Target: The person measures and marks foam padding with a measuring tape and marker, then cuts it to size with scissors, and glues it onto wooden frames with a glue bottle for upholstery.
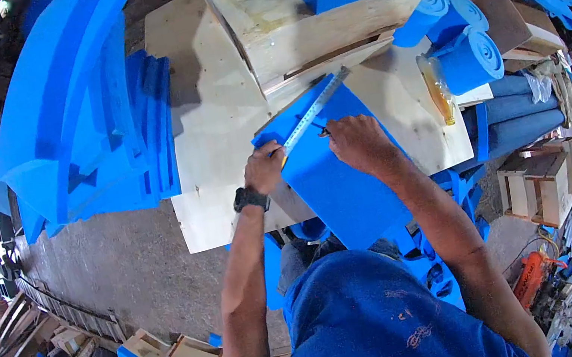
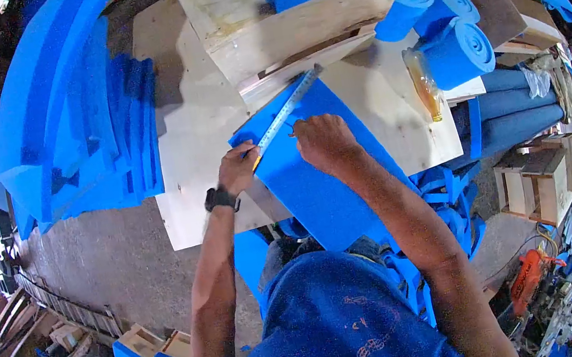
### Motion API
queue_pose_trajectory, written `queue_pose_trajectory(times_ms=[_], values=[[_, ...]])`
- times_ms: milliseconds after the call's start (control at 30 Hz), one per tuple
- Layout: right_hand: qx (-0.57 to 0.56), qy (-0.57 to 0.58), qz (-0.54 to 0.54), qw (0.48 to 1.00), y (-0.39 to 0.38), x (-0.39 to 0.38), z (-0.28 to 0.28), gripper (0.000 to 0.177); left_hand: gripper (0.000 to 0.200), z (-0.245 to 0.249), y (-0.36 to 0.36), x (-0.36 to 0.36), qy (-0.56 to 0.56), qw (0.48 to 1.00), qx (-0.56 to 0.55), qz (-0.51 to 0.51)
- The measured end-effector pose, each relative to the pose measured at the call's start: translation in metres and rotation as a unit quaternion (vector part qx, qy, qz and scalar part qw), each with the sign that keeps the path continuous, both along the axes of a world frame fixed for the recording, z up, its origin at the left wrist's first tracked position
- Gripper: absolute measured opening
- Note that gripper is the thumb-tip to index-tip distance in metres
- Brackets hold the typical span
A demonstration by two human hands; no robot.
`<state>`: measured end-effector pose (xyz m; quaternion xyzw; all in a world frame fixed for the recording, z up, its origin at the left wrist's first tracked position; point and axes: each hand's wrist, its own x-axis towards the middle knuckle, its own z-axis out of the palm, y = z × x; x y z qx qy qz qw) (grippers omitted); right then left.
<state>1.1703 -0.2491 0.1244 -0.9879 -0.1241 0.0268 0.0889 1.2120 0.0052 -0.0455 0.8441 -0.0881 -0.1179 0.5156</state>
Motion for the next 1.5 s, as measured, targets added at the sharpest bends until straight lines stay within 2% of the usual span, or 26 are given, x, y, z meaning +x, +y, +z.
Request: queue_pose_trajectory(times_ms=[33,100,133,200,233,267,333,367,400,467,567,633,700,733,833,867,967,1100,1233,1333,1500], values=[[0.002,0.016,-0.001,1.0,-0.003,-0.003,0.007,0.019,0.03,-0.022,-0.002,0.004,-0.02,0.999,0.032,-0.017],[0.001,0.076,-0.009,0.997,-0.02,-0.025,0.023,0.02,0.03,0.027,-0.013,0.007,-0.007,0.989,0.146,-0.006],[0.002,0.107,-0.011,0.994,-0.029,-0.041,0.034,0.02,0.026,0.044,-0.016,0.005,0.024,0.991,0.134,0.013],[0.078,0.149,-0.073,0.983,-0.04,-0.082,0.072,0.021,0.028,0.043,-0.005,-0.001,0.045,0.997,0.059,0.012],[0.124,0.111,-0.105,0.98,-0.047,-0.104,0.075,0.021,0.03,0.044,0.003,-0.004,0.054,0.998,0.02,0.012],[0.17,0.07,-0.136,0.973,-0.056,-0.125,0.076,0.022,0.029,0.073,0.008,-0.016,-0.025,0.995,0.094,-0.018],[0.291,0.031,-0.224,0.93,-0.079,-0.173,0.046,0.023,0.028,0.09,0.028,-0.044,0.051,0.99,0.116,-0.059],[0.348,0.014,-0.267,0.899,-0.088,-0.196,0.026,0.025,0.024,0.079,0.039,-0.065,0.056,0.985,0.149,-0.061],[0.399,0.034,-0.319,0.859,-0.096,-0.218,0.01,0.024,0.027,0.1,0.037,-0.087,0.106,0.972,0.196,-0.075],[0.485,0.082,-0.423,0.761,-0.108,-0.261,-0.016,0.024,0.028,0.092,0.034,-0.134,0.123,0.972,0.175,-0.099],[0.556,0.054,-0.442,0.702,-0.11,-0.288,-0.044,0.022,0.029,0.073,0.029,-0.19,0.126,0.971,0.179,-0.1],[0.474,0.069,-0.426,0.768,-0.118,-0.292,-0.051,0.024,0.029,0.071,0.029,-0.211,0.132,0.968,0.195,-0.089],[0.38,0.094,-0.392,0.833,-0.118,-0.282,-0.034,0.026,0.029,0.078,0.03,-0.224,0.155,0.962,0.211,-0.072],[0.371,0.073,-0.356,0.854,-0.12,-0.284,-0.038,0.026,0.031,0.085,0.03,-0.228,0.17,0.961,0.205,-0.072],[0.329,0.128,-0.299,0.887,-0.117,-0.287,-0.022,0.024,0.03,0.071,0.034,-0.242,0.139,0.961,0.231,-0.069],[0.318,0.092,-0.248,0.91,-0.117,-0.296,-0.027,0.022,0.029,0.068,0.034,-0.243,0.145,0.961,0.225,-0.068],[0.241,0.155,-0.22,0.932,-0.113,-0.313,-0.018,0.021,0.028,0.064,0.032,-0.245,0.157,0.963,0.21,-0.065],[0.188,0.132,-0.183,0.956,-0.105,-0.321,-0.01,0.022,0.026,0.053,0.035,-0.249,0.155,0.964,0.205,-0.074],[0.178,0.138,-0.18,0.958,-0.104,-0.317,-0.009,0.026,0.027,0.061,0.032,-0.248,0.182,0.955,0.221,-0.075],[0.181,0.111,-0.165,0.963,-0.109,-0.313,-0.014,0.029,0.027,0.052,0.044,-0.254,0.152,0.961,0.206,-0.107],[0.187,0.137,-0.143,0.962,-0.11,-0.312,-0.011,0.03,0.026,0.055,0.044,-0.259,0.179,0.954,0.229,-0.077]])
